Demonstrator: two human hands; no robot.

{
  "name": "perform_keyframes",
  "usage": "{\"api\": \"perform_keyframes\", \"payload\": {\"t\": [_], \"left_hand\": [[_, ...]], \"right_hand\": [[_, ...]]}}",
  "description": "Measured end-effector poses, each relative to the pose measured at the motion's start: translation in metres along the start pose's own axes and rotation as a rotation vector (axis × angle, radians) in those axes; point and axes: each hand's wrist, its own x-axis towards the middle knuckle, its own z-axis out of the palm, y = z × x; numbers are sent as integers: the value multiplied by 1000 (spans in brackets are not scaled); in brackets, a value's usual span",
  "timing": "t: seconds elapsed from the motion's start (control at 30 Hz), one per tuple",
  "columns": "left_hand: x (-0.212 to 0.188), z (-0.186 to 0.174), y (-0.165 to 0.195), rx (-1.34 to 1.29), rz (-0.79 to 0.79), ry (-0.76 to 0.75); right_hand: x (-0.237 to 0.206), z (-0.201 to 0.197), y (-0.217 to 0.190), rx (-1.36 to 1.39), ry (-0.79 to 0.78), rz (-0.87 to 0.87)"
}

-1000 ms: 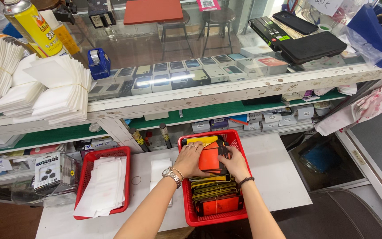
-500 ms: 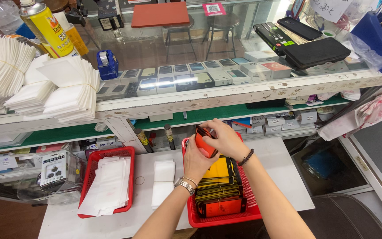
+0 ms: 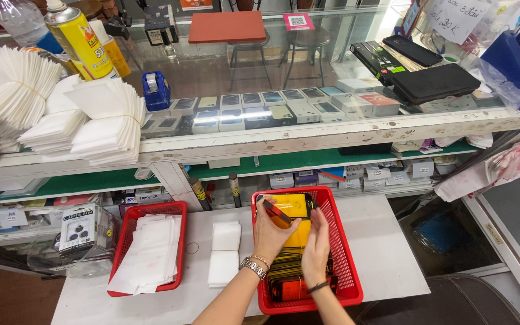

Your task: The person organizes small items at a service desk. They place white paper sheets into a red basket, then handle several small packaged items, including camera lens filters, and arrange them in the same basket. The person also stacks and moves stacks of white paper and places them on the counter.

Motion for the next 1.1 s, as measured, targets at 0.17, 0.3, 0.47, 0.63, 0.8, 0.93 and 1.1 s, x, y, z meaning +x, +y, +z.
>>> {"api": "perform_keyframes", "payload": {"t": [0.17,0.3,0.47,0.63,0.8,0.93,1.1], "left_hand": [[14,15,3,45,-243,100],[45,22,-12,-301,-468,387],[55,5,-32,-1048,-885,427],[46,-28,-41,-1061,-1131,460],[44,-76,-51,-893,-802,108],[46,-133,-81,-656,-665,-220],[32,-169,-115,-799,-633,-253]], "right_hand": [[-27,30,6,-465,-229,88],[3,33,-21,-774,-219,-335],[31,48,-39,-1153,-274,-638],[34,69,-31,-1251,-331,-849],[37,93,-32,-927,-505,-277],[20,121,-49,-539,-705,496],[-9,163,-59,-331,-942,537]]}}
